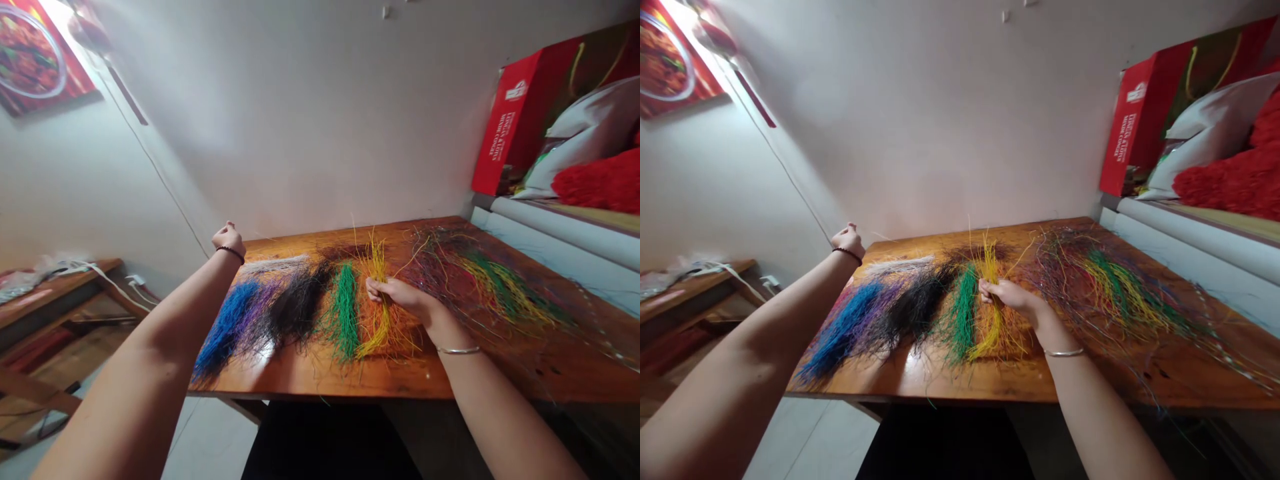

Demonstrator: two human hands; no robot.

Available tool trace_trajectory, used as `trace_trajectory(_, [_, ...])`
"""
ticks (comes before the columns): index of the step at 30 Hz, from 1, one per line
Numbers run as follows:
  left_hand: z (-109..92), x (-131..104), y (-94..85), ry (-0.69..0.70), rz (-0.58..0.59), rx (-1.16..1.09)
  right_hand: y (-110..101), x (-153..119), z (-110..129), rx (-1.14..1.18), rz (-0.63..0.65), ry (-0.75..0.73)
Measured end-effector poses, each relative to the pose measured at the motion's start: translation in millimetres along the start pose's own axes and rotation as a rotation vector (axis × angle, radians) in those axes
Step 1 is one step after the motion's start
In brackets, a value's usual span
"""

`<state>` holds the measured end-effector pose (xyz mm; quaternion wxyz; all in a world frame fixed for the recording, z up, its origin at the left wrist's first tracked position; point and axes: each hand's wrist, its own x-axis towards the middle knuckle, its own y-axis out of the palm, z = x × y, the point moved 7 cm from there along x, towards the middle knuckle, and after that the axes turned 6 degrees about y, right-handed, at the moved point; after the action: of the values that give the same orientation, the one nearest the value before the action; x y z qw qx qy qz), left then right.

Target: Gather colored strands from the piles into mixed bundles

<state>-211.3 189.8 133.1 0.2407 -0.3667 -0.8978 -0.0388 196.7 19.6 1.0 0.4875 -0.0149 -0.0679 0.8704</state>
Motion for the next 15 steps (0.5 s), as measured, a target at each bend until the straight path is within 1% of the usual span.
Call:
trace_trajectory(2, [17,1,-5.3,-0.097,-0.089,0.022,1,0,1,0.016,0.001,-0.003])
trace_trajectory(6, [41,2,-7.5,-0.207,-0.163,0.039,3,0,1,0.017,0.022,0.012])
trace_trajectory(10, [60,5,-3.0,-0.27,-0.188,0.055,4,-2,2,0.01,0.029,0.003])
trace_trajectory(15, [74,9,4.0,-0.284,-0.188,0.078,4,-5,2,0.015,0.013,0.035])
